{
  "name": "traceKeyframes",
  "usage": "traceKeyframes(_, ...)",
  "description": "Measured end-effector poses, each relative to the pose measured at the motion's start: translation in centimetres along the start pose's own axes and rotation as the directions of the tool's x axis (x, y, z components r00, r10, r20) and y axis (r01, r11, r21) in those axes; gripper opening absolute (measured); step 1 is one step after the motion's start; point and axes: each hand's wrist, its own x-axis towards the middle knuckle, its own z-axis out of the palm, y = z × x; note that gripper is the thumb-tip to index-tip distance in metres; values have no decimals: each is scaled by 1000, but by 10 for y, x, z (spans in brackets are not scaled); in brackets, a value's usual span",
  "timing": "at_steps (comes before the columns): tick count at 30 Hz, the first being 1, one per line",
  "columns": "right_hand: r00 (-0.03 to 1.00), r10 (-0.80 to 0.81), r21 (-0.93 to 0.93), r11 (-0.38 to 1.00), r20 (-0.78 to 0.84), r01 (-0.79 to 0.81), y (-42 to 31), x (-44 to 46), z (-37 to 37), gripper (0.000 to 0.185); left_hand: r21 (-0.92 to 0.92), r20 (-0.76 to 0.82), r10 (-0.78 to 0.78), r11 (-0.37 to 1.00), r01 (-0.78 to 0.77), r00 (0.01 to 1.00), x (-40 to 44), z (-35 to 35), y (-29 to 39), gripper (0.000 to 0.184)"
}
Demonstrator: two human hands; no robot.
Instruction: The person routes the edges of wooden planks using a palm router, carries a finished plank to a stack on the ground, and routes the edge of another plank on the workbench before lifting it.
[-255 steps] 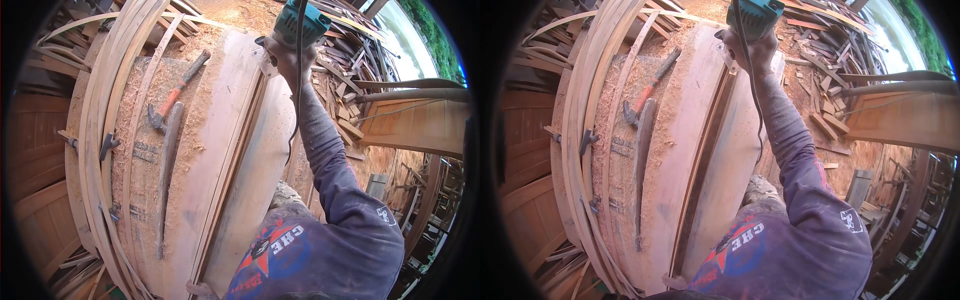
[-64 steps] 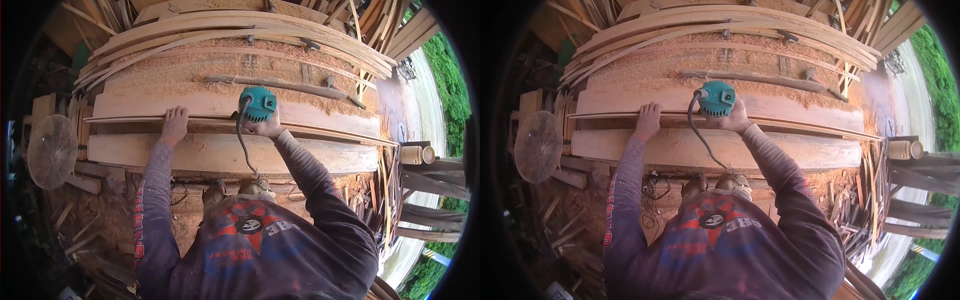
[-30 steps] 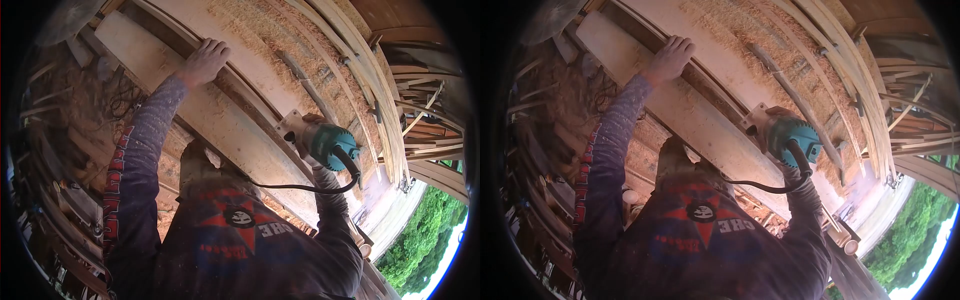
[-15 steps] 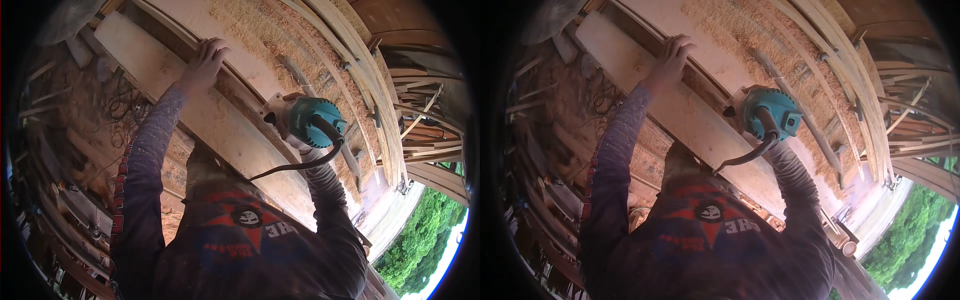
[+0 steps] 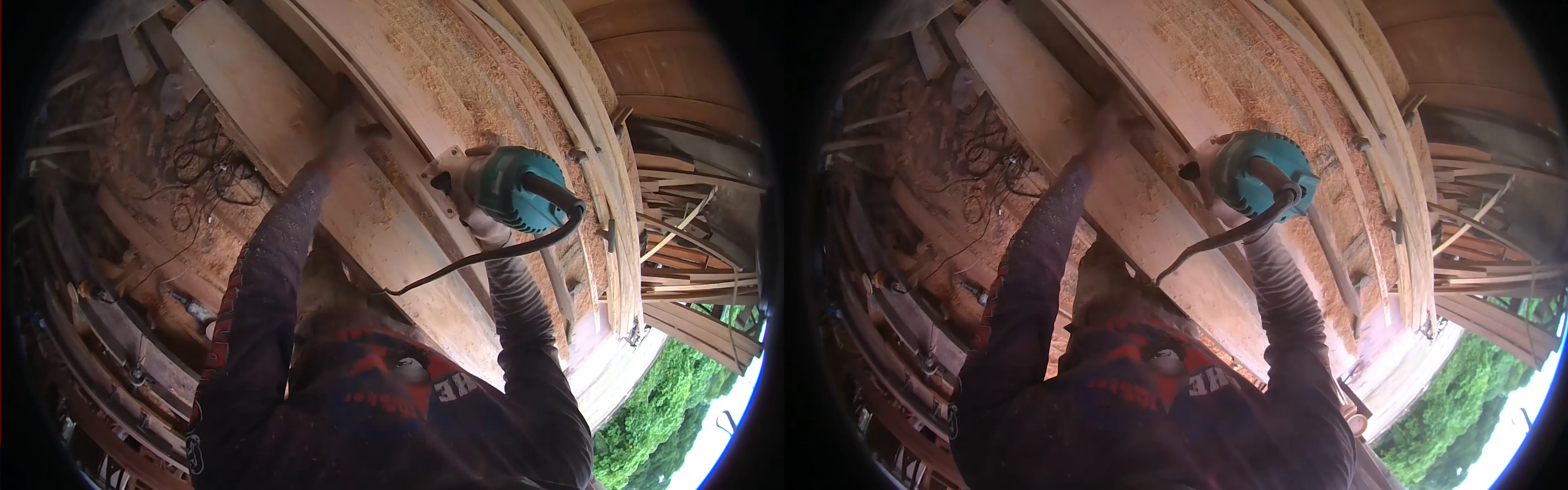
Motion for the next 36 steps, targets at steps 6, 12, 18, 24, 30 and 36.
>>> traceKeyframes(6, 998, -42, 77, 996, 37, 39, 0, 45, 40, 35, 911, 177, 332, 300, -282, 926, 36, -62, 5, 109)
traceKeyframes(12, 990, -86, 230, 972, 108, 59, 1, 95, 75, 29, 916, 219, 361, 244, -318, 907, 79, -109, 27, 103)
traceKeyframes(18, 980, -124, 86, 990, 153, 112, 2, 150, 118, 26, 939, 259, 380, 117, -324, 888, 116, -145, 59, 100)
traceKeyframes(24, 974, -179, 145, 977, 142, 158, 5, 219, 163, 24, 952, 154, 272, 217, -216, 950, 163, -195, 80, 86)
traceKeyframes(30, 896, -426, -112, 891, 123, 439, 10, 287, 210, 17, 953, 159, 322, 198, -231, 933, 202, -229, 109, 70)
traceKeyframes(36, 888, -439, -125, 882, 139, 455, 21, 344, 252, 24, 955, 288, 547, -106, -277, 786, 217, -244, 124, 66)
